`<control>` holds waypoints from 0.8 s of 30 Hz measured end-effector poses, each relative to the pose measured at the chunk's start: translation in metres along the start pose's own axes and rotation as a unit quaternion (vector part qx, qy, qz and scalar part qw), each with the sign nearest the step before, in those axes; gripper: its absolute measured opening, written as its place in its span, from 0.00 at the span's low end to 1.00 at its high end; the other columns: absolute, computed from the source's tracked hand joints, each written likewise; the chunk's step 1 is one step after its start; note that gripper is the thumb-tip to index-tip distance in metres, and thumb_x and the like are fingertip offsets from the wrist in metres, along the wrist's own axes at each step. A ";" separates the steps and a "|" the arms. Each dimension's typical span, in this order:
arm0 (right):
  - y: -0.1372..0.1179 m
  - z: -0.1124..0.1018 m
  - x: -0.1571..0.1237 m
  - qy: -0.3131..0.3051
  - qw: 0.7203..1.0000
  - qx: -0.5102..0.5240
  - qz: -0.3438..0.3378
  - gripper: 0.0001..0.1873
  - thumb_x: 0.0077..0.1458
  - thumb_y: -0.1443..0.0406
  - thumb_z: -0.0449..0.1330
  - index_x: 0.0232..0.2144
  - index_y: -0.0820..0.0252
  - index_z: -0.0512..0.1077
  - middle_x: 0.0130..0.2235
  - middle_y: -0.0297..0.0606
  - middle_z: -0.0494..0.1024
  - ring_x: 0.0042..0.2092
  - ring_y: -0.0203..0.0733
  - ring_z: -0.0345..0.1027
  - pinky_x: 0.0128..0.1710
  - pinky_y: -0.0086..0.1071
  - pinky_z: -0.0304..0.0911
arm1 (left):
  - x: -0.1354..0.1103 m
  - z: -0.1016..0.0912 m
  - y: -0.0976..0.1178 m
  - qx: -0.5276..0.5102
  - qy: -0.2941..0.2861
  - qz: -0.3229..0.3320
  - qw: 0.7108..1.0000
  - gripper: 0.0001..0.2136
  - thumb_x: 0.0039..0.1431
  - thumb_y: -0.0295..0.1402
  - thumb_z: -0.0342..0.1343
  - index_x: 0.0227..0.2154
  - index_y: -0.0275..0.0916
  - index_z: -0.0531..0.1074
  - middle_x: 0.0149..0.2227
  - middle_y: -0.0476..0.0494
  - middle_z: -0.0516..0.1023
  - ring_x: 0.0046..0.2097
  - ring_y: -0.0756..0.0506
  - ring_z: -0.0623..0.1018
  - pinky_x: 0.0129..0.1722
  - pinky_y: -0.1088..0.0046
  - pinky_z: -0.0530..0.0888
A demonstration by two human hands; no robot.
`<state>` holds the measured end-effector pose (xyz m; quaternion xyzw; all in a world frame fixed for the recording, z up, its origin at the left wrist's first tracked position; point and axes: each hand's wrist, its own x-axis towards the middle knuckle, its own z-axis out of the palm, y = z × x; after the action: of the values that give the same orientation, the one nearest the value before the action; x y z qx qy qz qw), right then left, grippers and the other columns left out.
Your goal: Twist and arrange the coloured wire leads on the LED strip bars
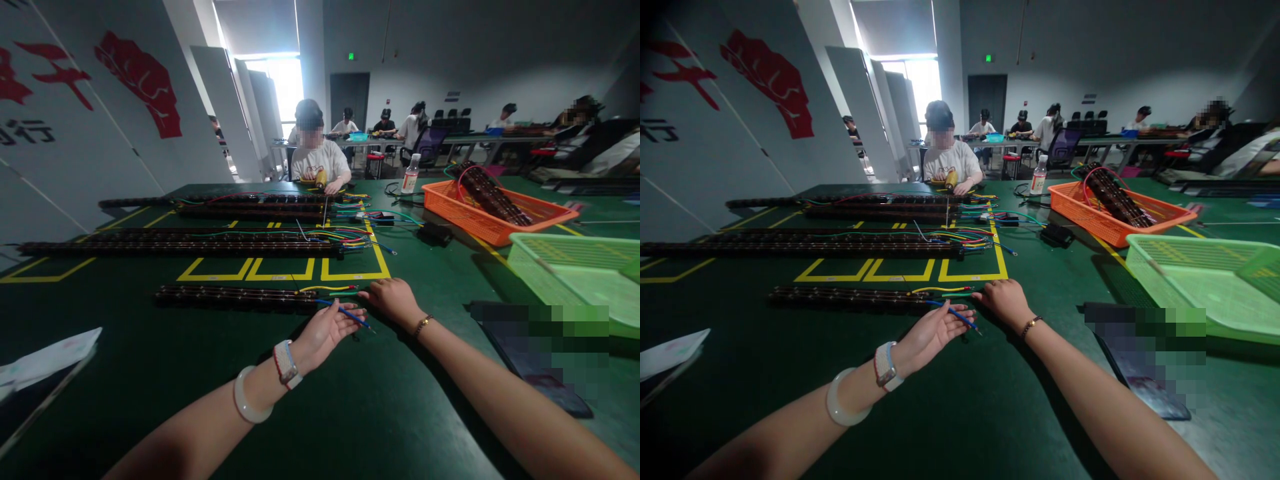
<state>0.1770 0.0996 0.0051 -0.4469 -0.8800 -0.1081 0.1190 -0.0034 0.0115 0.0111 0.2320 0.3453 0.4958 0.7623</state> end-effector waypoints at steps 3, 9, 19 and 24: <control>0.000 0.001 -0.001 -0.014 1.000 0.006 0.012 0.28 0.60 0.48 0.47 0.21 0.60 0.72 0.25 0.41 0.76 0.26 0.38 0.67 0.27 0.31 0.47 | -0.002 0.000 -0.001 0.001 -0.003 0.002 1.000 0.12 0.62 0.34 0.47 0.35 0.29 0.71 0.41 0.30 0.76 0.45 0.42 0.76 0.54 0.60 0.67; 0.003 -0.002 -0.012 0.065 0.995 0.076 -0.016 0.27 0.63 0.52 0.44 0.20 0.60 0.68 0.23 0.37 0.72 0.25 0.35 0.61 0.27 0.30 0.46 | 0.000 -0.001 -0.003 -0.007 -0.011 0.009 1.000 0.13 0.62 0.34 0.47 0.35 0.29 0.71 0.40 0.32 0.77 0.46 0.42 0.76 0.54 0.60 0.66; -0.013 -0.019 -0.027 0.156 0.940 0.119 -0.280 0.21 0.58 0.51 0.51 0.27 0.61 0.69 0.22 0.34 0.68 0.26 0.36 0.57 0.29 0.32 0.49 | 0.000 -0.002 -0.003 -0.027 -0.004 0.006 1.000 0.12 0.63 0.33 0.45 0.33 0.31 0.71 0.37 0.37 0.76 0.40 0.47 0.76 0.50 0.65 0.68; -0.016 -0.014 -0.026 0.115 0.925 0.155 -0.328 0.11 0.61 0.62 0.50 0.36 0.63 0.70 0.27 0.36 0.72 0.29 0.36 0.61 0.31 0.31 0.55 | -0.004 0.000 0.000 -0.008 -0.018 -0.002 1.000 0.14 0.64 0.36 0.44 0.35 0.30 0.70 0.38 0.34 0.77 0.41 0.46 0.76 0.50 0.64 0.68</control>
<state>0.1807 0.0665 0.0092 -0.0937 -0.9634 -0.0538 0.2452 -0.0042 0.0078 0.0121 0.2337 0.3280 0.4928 0.7714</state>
